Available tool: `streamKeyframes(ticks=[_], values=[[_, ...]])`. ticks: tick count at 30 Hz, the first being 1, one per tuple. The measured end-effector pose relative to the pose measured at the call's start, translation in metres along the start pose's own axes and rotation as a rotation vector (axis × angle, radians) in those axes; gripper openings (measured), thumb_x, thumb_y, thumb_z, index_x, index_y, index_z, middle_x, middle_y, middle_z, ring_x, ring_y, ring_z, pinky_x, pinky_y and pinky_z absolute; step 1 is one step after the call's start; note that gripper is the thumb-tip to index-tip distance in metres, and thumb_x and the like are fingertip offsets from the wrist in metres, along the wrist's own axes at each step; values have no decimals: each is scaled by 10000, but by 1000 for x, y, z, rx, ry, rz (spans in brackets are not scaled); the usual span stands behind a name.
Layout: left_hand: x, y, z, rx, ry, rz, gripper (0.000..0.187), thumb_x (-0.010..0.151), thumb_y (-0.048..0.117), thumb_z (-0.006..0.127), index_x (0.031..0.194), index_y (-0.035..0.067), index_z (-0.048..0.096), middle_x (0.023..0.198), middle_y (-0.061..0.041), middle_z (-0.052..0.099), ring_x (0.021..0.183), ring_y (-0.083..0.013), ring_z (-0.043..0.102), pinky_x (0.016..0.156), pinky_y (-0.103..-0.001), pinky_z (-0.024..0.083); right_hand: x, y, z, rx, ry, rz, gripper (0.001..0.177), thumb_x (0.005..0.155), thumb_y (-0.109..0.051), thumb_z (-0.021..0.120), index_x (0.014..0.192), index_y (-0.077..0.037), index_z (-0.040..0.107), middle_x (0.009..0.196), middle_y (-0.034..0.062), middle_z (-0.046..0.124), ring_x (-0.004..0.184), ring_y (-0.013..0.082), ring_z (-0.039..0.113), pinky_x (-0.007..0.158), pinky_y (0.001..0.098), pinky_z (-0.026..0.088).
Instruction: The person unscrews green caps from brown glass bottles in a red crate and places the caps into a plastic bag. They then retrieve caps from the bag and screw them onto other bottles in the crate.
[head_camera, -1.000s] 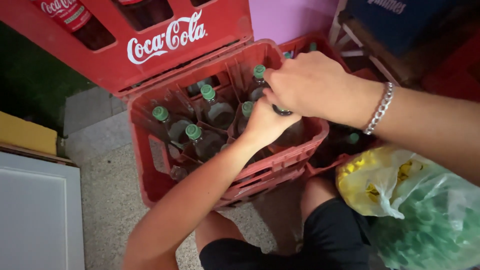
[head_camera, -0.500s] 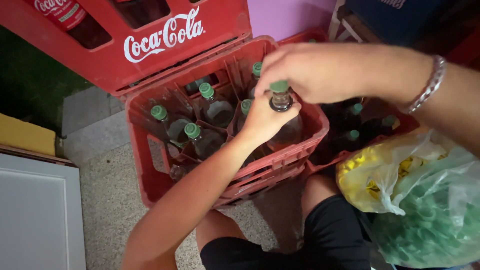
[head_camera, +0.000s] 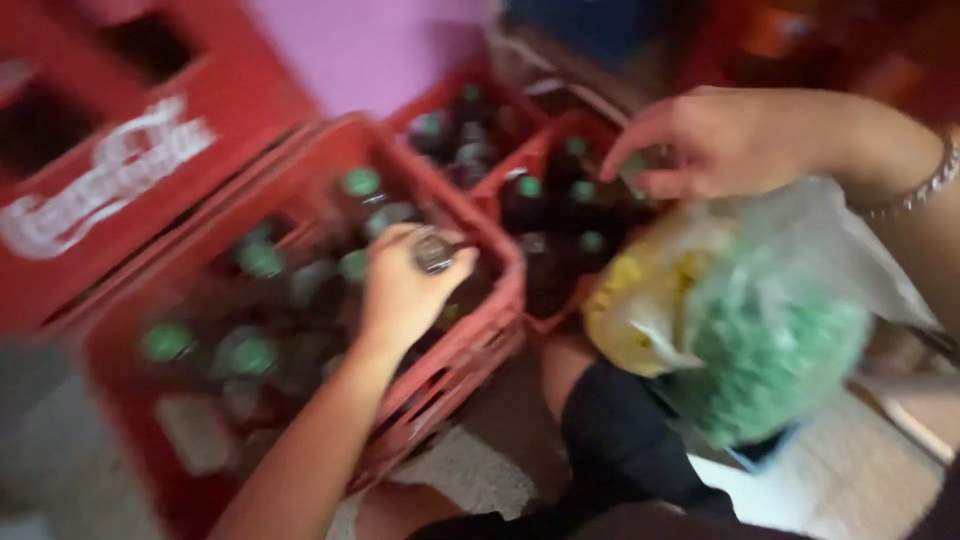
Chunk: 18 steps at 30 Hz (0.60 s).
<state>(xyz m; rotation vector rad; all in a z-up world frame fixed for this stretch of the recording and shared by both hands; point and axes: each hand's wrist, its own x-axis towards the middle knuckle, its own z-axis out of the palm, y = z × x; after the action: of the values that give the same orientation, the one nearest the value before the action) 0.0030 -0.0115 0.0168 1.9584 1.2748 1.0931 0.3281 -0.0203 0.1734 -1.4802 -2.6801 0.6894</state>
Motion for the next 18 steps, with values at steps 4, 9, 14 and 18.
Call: streamKeyframes(ticks=[4, 9, 14, 18], values=[[-2, 13, -7, 197, -62, -99, 214, 733, 285, 887, 887, 149, 831, 895, -30, 750, 815, -159, 716, 880, -286, 537, -74, 55, 25, 65, -248, 573, 349, 906, -306, 582, 1211, -336, 749, 1023, -104, 847, 899, 98, 733, 910, 262, 556], [-2, 34, -10, 405, -202, -253, 343, 739, 414, 840, 973, 163, 835, 975, -35, 792, 940, -225, 731, 925, -357, 522, -146, 111, 75, 166, 45, 565, 404, 954, -280, 566, 1330, -172, 668, 1226, 24, 776, 1093, 186, 744, 987, 354, 578], [-3, 17, -8, 372, -204, -255, 342, 736, 357, 861, 988, 128, 828, 1001, -42, 801, 974, -189, 745, 922, -343, 523, -197, 92, 77, 113, 491, 656, 418, 1059, -296, 456, 1323, -36, 649, 1197, 154, 732, 1066, 283, 714, 885, 414, 579], [-5, 11, -6, 375, -222, -310, 326, 742, 340, 863, 994, 137, 823, 1036, -34, 792, 1012, -194, 725, 951, -339, 501, -198, 89, 87, 207, 123, 1004, 371, 1052, -304, 482, 1324, -123, 660, 1246, 90, 740, 1079, 273, 724, 985, 435, 559]])
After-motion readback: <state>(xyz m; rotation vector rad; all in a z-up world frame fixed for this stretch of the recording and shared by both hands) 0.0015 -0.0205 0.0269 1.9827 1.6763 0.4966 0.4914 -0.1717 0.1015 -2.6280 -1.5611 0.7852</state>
